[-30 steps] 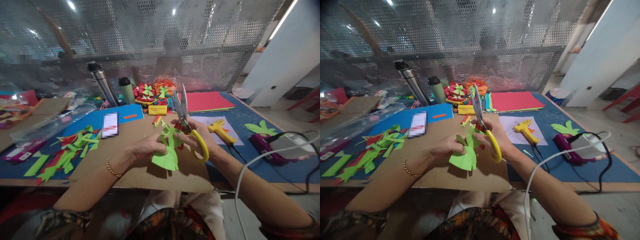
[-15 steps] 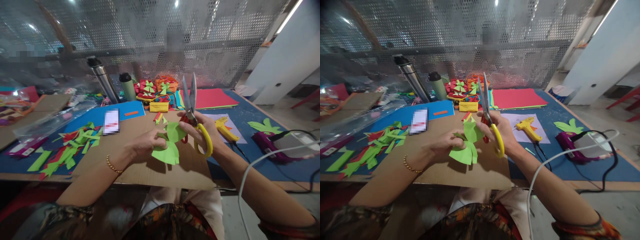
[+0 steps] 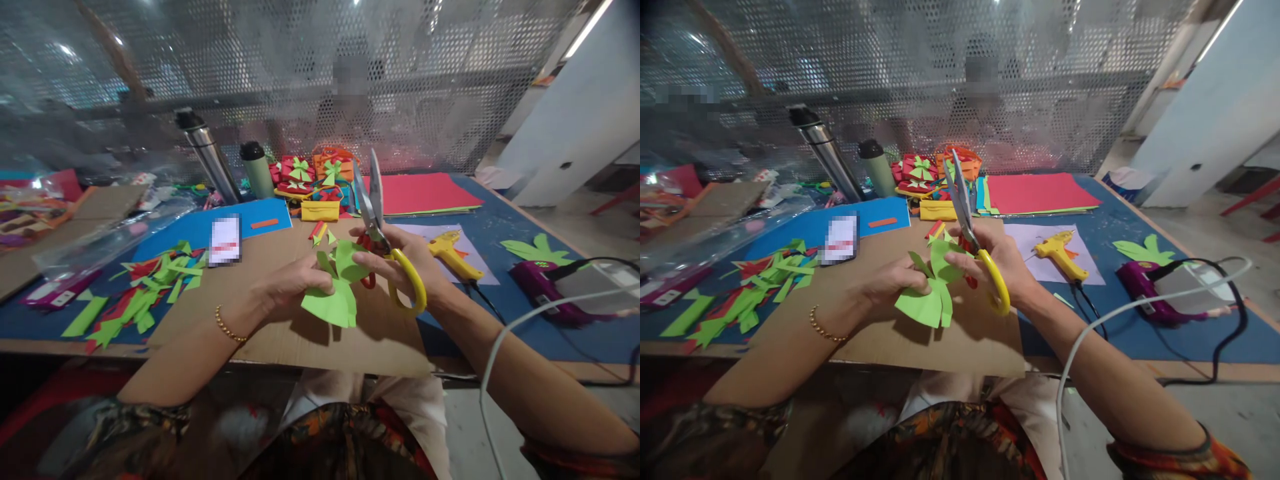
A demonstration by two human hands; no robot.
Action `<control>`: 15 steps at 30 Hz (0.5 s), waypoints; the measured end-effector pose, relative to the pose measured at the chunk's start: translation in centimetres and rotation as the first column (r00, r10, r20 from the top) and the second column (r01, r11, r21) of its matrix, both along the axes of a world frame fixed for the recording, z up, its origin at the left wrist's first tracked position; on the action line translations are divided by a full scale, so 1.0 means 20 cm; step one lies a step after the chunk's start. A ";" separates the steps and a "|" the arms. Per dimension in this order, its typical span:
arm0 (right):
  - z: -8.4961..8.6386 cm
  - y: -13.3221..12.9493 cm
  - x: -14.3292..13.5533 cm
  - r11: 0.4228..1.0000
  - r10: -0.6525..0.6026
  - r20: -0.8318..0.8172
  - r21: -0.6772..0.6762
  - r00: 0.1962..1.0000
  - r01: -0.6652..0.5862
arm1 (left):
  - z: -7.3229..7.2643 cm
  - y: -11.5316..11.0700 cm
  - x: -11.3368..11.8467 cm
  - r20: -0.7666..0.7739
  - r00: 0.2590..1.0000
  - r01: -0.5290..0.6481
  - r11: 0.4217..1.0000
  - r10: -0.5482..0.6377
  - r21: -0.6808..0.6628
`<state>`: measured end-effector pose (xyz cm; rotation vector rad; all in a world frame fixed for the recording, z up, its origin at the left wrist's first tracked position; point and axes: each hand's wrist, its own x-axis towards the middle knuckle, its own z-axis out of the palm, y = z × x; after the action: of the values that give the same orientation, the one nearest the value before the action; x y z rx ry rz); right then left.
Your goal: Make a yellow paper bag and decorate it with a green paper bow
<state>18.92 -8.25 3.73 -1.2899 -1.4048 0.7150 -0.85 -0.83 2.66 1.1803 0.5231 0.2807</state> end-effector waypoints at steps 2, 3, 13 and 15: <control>0.00 0.00 0.01 1.000 -0.003 -0.068 -0.023 0.998 0.002 | 0.01 -0.01 0.01 0.019 0.999 -0.036 0.999 0.037 -0.027; 0.00 0.00 0.01 0.999 -0.014 -0.101 -0.032 0.995 0.011 | 0.01 -0.01 0.01 0.033 0.996 -0.079 0.996 0.080 -0.032; -0.07 0.04 0.03 0.993 -0.115 -0.174 0.004 0.978 0.118 | -0.06 0.10 0.07 0.133 0.873 -0.472 0.881 0.470 -0.016; -0.09 0.04 0.02 0.990 -0.106 -0.098 0.080 0.990 0.114 | -0.06 0.11 0.08 0.124 0.868 -0.477 0.877 0.480 -0.054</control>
<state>19.28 -7.43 1.86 -1.2415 -1.2652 0.6266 0.65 1.27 1.38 0.9875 0.6967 0.7759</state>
